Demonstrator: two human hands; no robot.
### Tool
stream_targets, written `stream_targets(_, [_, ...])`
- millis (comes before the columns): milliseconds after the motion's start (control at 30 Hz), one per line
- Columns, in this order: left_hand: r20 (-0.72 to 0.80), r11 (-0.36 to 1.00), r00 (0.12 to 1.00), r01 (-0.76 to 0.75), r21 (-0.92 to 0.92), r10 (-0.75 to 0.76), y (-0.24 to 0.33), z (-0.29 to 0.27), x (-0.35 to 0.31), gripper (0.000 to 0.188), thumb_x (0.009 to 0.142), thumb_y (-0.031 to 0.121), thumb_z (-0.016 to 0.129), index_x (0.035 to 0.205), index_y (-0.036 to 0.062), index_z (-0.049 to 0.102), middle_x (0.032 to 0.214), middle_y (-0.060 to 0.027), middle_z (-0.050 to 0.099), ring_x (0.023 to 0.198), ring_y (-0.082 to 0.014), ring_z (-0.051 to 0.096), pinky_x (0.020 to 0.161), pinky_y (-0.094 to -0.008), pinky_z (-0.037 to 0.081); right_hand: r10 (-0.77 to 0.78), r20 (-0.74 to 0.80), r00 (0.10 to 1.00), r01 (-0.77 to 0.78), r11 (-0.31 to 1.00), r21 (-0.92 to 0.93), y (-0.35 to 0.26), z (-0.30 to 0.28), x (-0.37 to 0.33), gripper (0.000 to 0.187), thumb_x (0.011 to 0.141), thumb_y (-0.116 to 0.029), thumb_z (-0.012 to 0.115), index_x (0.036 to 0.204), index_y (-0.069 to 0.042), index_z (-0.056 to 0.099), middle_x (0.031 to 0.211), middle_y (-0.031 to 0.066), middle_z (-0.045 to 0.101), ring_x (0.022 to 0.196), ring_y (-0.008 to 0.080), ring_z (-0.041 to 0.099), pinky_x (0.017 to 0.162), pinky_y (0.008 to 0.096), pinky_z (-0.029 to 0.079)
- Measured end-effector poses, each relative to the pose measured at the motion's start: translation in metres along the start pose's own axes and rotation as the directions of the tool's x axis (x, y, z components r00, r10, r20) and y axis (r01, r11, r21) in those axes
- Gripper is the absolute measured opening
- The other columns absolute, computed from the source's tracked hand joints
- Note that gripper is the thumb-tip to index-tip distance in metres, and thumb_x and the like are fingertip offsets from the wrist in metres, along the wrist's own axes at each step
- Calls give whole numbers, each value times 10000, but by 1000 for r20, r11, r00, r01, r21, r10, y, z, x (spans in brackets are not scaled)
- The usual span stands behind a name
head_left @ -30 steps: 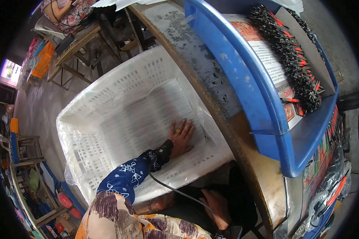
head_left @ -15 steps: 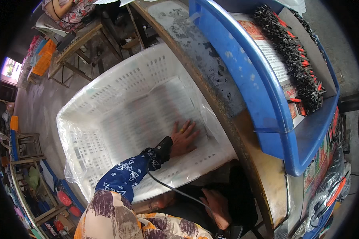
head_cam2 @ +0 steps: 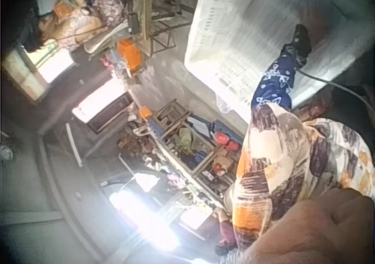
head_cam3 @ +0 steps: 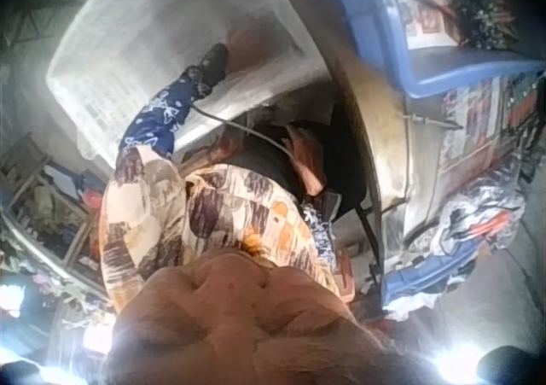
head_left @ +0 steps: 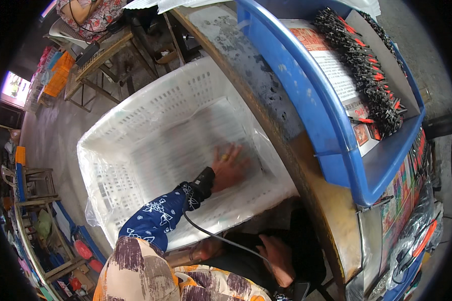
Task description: The person lines a white plastic basket with bubble wrap, then uses a hot glue gun to attach small black bristle pieces to metal rods. They pick up rods, apply glue to the bristle ends, and place the finished bundles on the table.
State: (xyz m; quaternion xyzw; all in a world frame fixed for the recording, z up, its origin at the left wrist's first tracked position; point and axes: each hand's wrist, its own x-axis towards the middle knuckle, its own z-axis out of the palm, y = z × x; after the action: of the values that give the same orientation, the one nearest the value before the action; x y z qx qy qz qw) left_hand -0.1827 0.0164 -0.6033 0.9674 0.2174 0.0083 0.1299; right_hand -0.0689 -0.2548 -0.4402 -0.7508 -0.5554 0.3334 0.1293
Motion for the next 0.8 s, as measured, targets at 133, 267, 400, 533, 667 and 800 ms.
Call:
stream_targets(133, [-91,973,970,231,25,-228,-25,-18,-2,814,834,530,591,1480,166,256,1546,-214,111,1417,-451,102,1029,-738,81,22,16,1000,-22,999,-29,-2,-4,-1,305,841,-178,638,1113,-56,574,891,173,606,835,352,586,696,443,482])
stream_targets(267, [-44,921,921,388,35,-386,-41,-22,-7,853,836,535,589,1493,147,210,1544,-224,112,1422,-445,84,1046,-712,91,31,28,999,-30,999,-31,-6,-4,2,270,838,-174,640,1072,-61,570,888,172,604,836,353,583,699,443,480])
stream_targets(400, [-11,915,916,402,32,-402,-46,-23,-9,836,854,549,560,1484,110,230,1542,-227,120,1427,-435,70,1063,-694,91,4,20,1000,-4,1000,3,-8,-2,5,300,837,-172,641,1104,-56,569,901,175,603,844,358,579,703,444,479])
stream_targets(533, [33,916,916,399,44,-400,-49,-28,-9,836,864,546,543,1481,83,221,1542,-232,113,1431,-427,65,1058,-696,102,7,26,1000,-6,1000,-11,-6,-2,5,326,838,-168,640,1134,-52,565,907,178,602,852,360,577,709,444,479])
stream_targets(667, [-68,868,876,482,117,-478,-68,-32,-16,836,866,519,555,1476,63,209,1539,-229,128,1426,-424,98,1068,-680,117,43,29,999,-44,999,6,-4,0,3,329,837,-163,641,1139,-55,564,909,173,603,851,359,578,710,444,477])
stream_targets(800, [-100,808,805,589,15,-585,-90,-27,-23,843,859,498,578,1473,54,207,1535,-208,167,1414,-417,159,1078,-660,133,14,11,1000,-13,1000,-25,-4,2,2,312,824,-158,658,1109,-54,582,898,164,604,842,354,580,701,436,479])
